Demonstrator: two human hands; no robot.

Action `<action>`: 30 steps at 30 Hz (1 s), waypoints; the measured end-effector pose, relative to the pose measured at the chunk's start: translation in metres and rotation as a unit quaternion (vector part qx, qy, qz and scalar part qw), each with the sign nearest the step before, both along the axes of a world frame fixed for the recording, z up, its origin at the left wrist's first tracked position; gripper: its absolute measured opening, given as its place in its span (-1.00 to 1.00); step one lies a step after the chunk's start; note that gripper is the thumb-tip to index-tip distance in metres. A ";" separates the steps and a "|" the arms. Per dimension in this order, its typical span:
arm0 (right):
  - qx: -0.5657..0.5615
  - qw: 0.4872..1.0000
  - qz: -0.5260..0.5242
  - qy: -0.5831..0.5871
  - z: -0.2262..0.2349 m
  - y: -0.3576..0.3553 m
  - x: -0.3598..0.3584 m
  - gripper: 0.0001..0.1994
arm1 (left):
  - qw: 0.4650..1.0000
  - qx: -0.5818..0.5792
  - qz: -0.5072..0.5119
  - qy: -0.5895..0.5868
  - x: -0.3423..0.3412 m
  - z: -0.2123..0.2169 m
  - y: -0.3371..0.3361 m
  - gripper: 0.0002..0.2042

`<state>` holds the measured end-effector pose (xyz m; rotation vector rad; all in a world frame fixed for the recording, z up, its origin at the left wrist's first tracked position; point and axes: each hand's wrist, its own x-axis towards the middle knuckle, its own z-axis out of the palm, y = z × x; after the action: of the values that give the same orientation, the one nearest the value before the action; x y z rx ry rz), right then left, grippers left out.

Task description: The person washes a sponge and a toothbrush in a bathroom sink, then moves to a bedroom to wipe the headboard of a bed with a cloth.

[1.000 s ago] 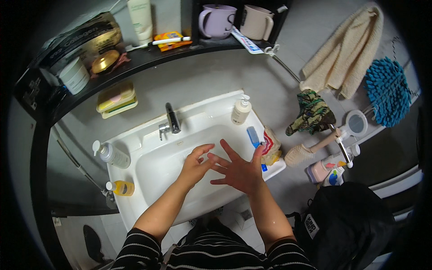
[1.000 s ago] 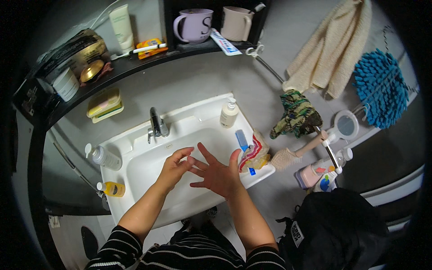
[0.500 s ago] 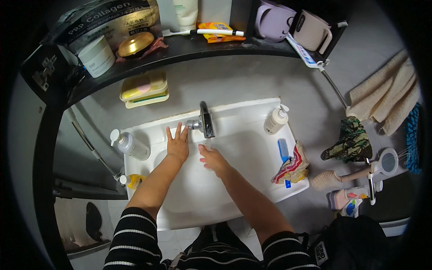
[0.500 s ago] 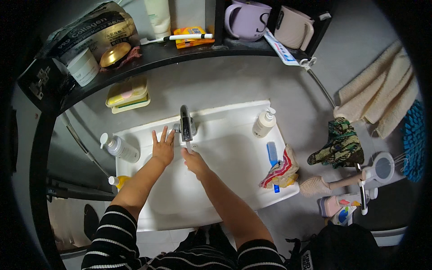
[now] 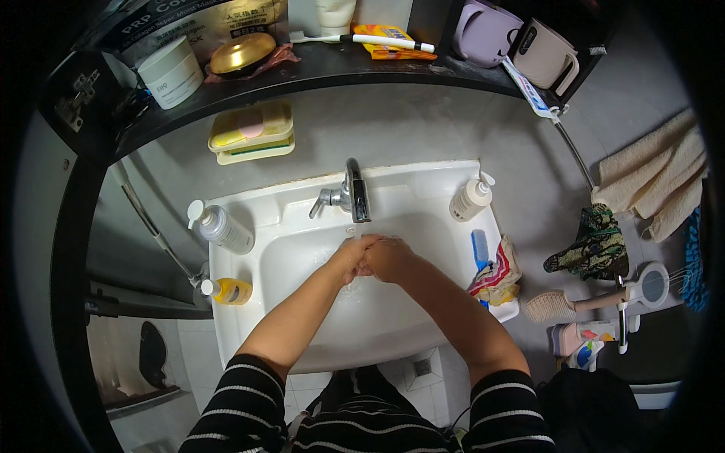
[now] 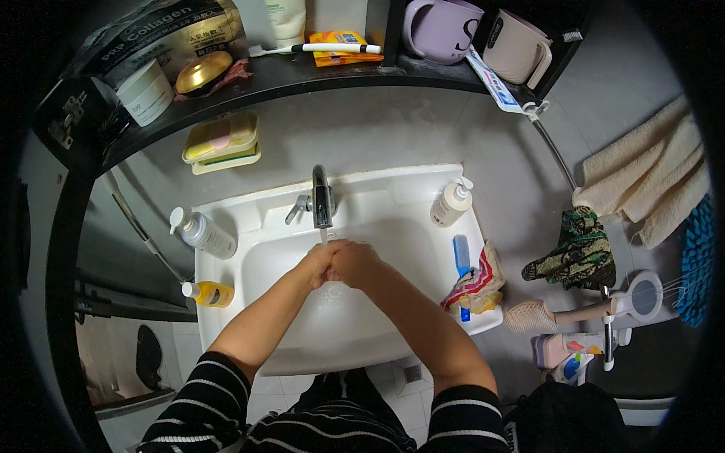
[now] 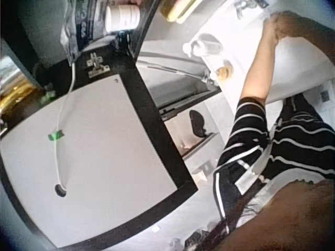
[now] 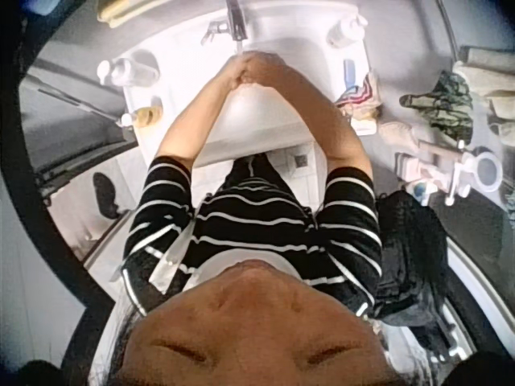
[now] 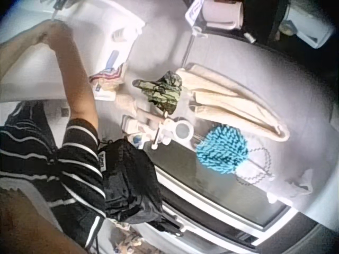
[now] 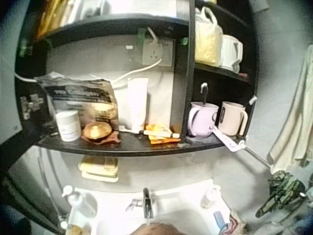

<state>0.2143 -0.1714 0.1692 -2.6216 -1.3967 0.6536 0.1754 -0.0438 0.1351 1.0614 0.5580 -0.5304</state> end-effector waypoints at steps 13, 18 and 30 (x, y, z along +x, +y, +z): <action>-0.121 0.982 -0.132 0.064 -0.140 -0.020 -0.014 -0.52 | 0.865 0.402 0.293 -0.067 0.012 -0.046 0.051 -0.31; -0.127 0.986 -0.111 -0.015 -0.200 0.009 -0.014 -0.57 | 0.876 0.396 0.265 -0.071 -0.006 -0.058 0.046 -0.30; 0.107 0.884 -0.315 0.328 -0.127 0.017 -0.005 -0.73 | 0.978 0.181 -0.027 -0.100 -0.034 -0.050 0.008 -0.85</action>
<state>0.2091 -0.1545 0.0418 -2.1452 -0.3650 1.0541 0.1415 -0.0357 0.0851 1.4613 0.4579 -0.3693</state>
